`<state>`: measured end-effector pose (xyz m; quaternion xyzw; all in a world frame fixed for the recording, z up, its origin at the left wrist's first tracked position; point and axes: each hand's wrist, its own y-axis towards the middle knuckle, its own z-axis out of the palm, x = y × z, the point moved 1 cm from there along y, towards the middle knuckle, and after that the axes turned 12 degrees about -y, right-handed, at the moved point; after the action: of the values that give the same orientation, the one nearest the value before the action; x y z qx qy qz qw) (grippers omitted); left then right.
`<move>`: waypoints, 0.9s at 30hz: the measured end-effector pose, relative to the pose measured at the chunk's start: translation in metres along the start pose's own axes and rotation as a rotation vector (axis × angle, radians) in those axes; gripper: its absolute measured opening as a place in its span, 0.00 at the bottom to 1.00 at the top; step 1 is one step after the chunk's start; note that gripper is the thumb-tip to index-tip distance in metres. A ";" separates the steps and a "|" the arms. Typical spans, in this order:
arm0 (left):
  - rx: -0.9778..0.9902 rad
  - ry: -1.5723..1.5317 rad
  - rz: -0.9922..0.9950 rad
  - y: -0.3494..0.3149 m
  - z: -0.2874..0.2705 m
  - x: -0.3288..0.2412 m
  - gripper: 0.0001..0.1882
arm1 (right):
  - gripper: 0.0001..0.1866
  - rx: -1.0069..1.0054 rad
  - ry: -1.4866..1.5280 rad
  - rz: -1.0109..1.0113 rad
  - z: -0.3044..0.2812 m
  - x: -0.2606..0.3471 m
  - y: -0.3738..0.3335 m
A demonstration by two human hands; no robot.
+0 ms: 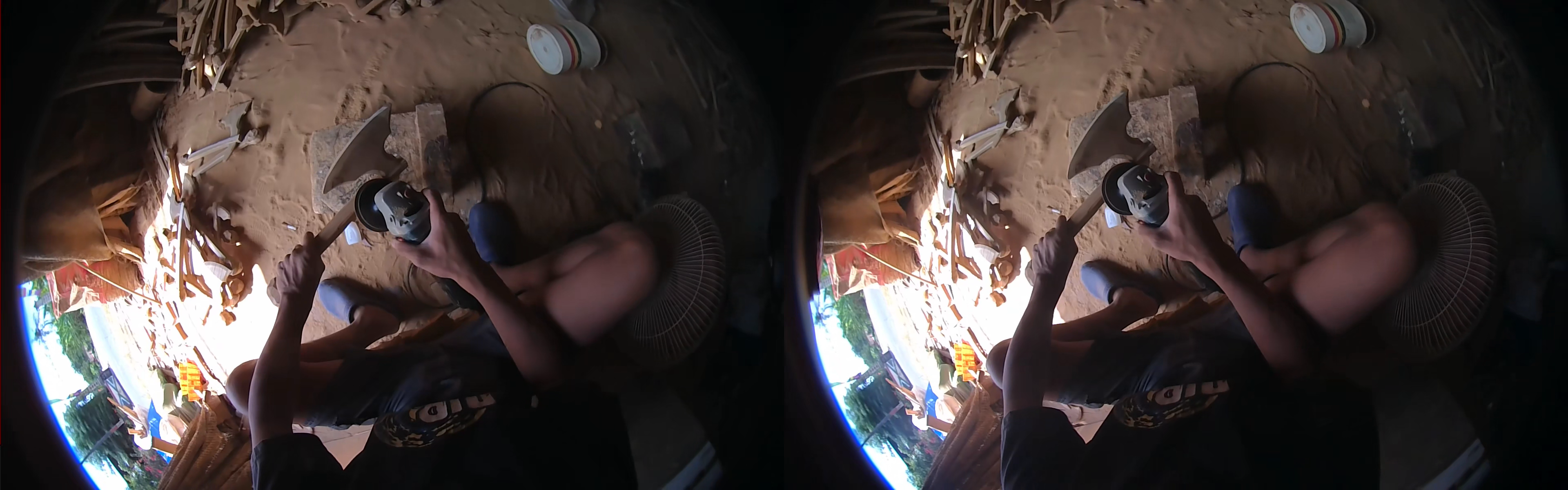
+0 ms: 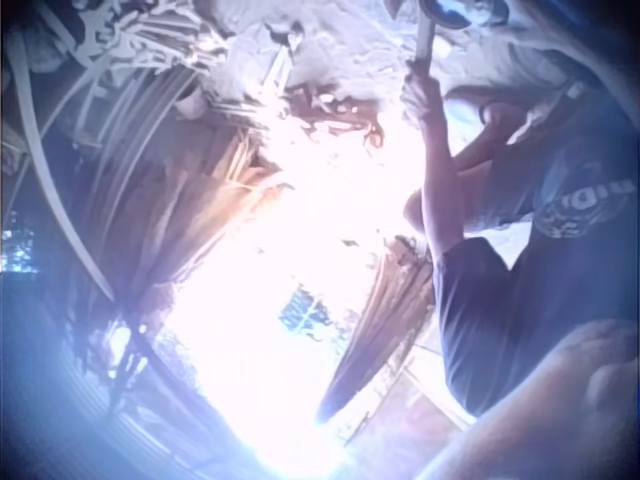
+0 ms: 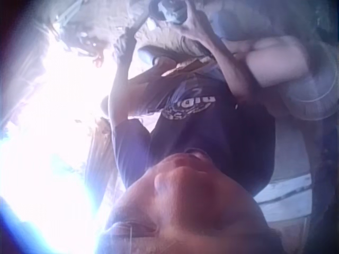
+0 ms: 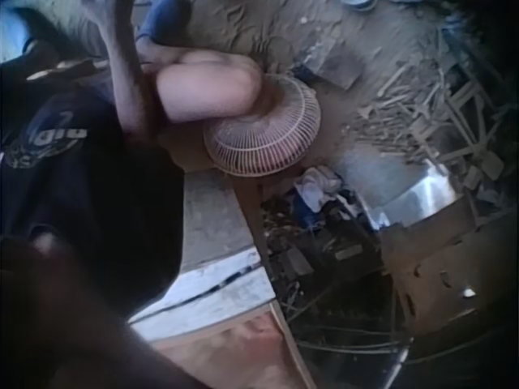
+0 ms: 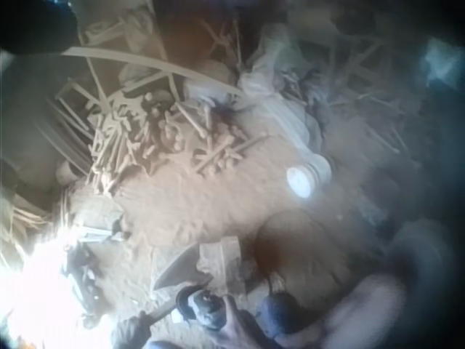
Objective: The person uses a handheld power sander to smooth the surface and edges of a carved wooden axe, rotating the axe to reach different sections.
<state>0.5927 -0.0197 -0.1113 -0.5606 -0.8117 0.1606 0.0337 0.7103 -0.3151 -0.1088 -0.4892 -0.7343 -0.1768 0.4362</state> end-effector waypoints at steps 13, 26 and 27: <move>-0.007 -0.061 -0.001 0.000 0.007 0.011 0.08 | 0.53 -0.021 -0.276 0.121 -0.028 -0.002 -0.008; 0.073 -0.062 -0.059 0.000 -0.004 -0.001 0.08 | 0.53 0.141 -0.397 0.289 -0.048 0.032 0.008; 0.071 -0.062 -0.055 0.000 -0.004 -0.002 0.08 | 0.53 0.122 -0.387 0.281 -0.046 0.029 0.008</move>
<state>0.5943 -0.0208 -0.1074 -0.5312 -0.8213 0.2055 0.0328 0.7347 -0.3266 -0.0614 -0.5840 -0.7382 0.0273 0.3364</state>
